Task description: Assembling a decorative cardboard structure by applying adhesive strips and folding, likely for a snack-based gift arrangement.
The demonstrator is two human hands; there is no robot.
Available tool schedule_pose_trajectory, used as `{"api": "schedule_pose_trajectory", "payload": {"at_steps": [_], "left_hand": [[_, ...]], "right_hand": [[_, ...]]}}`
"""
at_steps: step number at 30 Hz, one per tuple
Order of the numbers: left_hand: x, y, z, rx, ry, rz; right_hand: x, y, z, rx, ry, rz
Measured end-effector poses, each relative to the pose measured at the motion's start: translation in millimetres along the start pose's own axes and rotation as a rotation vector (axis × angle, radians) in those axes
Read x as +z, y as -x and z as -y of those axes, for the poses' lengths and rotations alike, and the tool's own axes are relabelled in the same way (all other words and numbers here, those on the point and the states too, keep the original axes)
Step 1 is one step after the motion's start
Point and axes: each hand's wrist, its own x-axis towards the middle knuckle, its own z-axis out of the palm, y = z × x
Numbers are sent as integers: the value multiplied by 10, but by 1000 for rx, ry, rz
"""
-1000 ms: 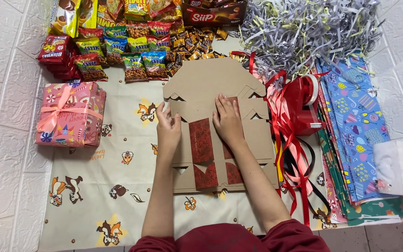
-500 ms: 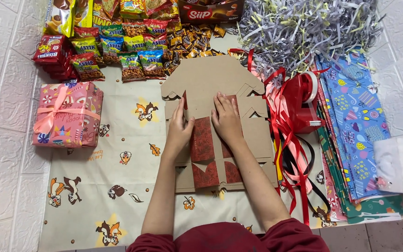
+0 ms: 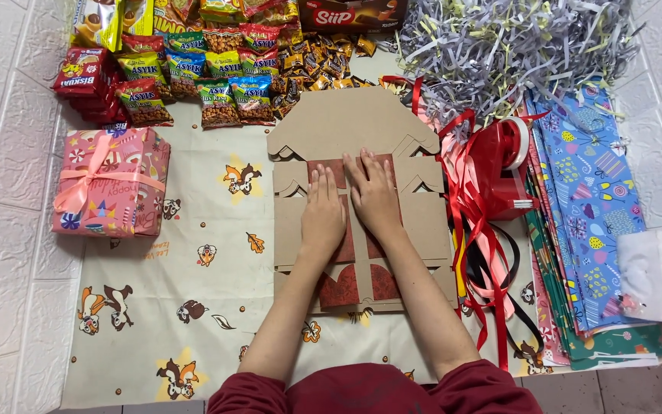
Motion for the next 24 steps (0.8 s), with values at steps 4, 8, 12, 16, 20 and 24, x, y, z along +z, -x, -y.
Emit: {"api": "schedule_pose_trajectory", "payload": {"at_steps": [4,8,12,16,20,24], "left_hand": [[24,-4,41,18,-36,-29],[-155,-108,336,-76,439,24],[-284,-375,758,-221,365,-64],[-519,-551,751,-399,381,140],[-609,-663,671,-462,327,193],[-509,-762,676,-460,308,243]], "right_hand": [[64,1,-63,-50,46,9],[88,17,-65,-53,50,35],[28,5,-17,-10,23,70],[36,-4,-29,-24,21,44],[50,-4,-39,-24,39,39],[64,1,5,-35,69,36]]}}
